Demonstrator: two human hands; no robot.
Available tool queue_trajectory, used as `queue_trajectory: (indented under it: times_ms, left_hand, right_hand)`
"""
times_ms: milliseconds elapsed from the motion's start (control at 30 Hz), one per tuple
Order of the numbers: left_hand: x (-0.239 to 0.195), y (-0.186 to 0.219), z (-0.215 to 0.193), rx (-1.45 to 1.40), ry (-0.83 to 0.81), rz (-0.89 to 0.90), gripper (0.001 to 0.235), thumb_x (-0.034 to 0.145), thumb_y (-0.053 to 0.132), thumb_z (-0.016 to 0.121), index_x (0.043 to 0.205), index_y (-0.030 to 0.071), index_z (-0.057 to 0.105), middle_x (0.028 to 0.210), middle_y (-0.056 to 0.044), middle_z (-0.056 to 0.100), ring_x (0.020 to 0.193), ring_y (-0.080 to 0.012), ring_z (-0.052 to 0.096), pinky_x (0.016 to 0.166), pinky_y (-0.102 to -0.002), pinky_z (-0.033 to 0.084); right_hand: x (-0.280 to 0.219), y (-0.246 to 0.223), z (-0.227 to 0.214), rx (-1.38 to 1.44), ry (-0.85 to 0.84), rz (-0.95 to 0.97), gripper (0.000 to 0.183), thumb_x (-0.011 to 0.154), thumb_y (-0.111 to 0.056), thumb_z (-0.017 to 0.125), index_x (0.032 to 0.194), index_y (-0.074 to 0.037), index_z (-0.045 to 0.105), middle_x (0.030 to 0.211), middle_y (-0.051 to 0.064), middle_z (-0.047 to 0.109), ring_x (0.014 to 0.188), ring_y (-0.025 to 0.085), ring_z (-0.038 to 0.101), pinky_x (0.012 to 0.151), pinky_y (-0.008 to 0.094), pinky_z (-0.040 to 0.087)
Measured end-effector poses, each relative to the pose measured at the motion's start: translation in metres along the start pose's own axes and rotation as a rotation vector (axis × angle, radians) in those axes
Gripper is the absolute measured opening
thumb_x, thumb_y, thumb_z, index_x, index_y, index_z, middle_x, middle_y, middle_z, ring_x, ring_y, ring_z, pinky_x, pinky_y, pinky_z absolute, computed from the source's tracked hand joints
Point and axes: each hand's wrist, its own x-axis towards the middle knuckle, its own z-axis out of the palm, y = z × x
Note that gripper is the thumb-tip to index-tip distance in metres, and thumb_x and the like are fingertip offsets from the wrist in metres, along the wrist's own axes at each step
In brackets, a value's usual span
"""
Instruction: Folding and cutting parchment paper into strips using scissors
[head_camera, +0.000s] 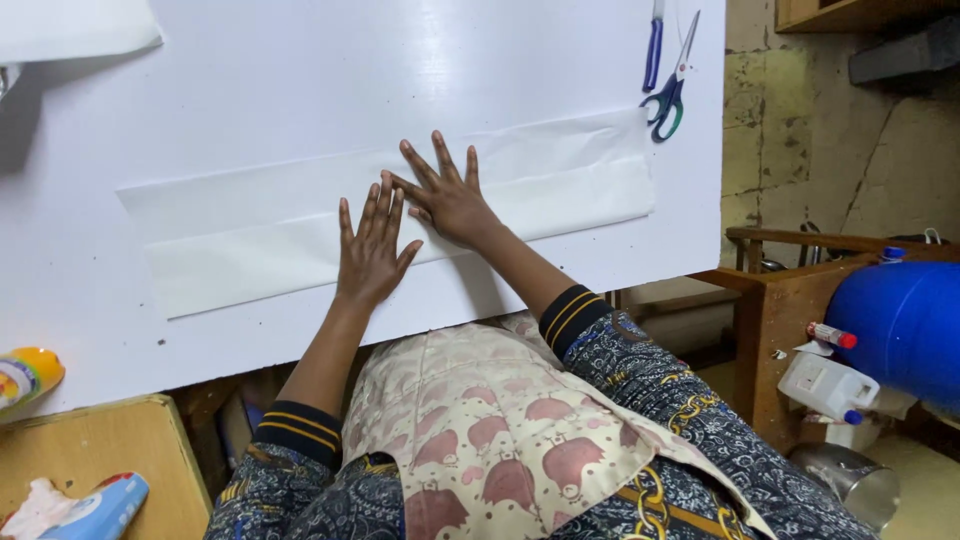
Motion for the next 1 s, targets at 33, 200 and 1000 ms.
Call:
queue_trajectory:
  times_ms: [33,200,1000]
  left_hand:
    - [0.004,0.003,0.001,0.008,-0.006,0.01,0.079,0.107,0.061,0.028,0.168,0.012,0.014,0.177,-0.009,0.002,0.162,-0.0244,0.002,0.127,-0.061,-0.009]
    - [0.006,0.0,0.013,0.149,0.007,0.027,0.073,0.106,0.062,0.029,0.165,0.018,0.026,0.178,-0.007,0.007,0.163,-0.0239,0.003,0.127,-0.063,-0.007]
    - [0.007,0.003,0.006,0.057,0.013,0.049,0.077,0.101,0.057,0.039,0.167,0.025,0.015,0.176,-0.01,0.004,0.161,-0.0288,0.002,0.12,-0.072,-0.005]
  right_hand:
    - [-0.004,0.003,0.001,-0.001,0.028,0.024,0.059,0.11,-0.051,0.037,0.166,-0.044,0.018,0.175,-0.002,-0.007,0.158,0.043,-0.013,0.115,0.083,0.002]
    - [-0.023,-0.024,0.015,-0.057,0.225,0.079,0.062,0.112,-0.048,0.02,0.17,-0.027,0.01,0.177,0.003,0.006,0.163,0.03,0.003,0.125,0.064,0.002]
    - [-0.044,0.009,0.004,0.15,0.196,0.186,0.061,0.111,-0.054,0.021,0.168,-0.033,0.017,0.176,0.003,0.007,0.162,0.031,-0.001,0.12,0.07,-0.004]
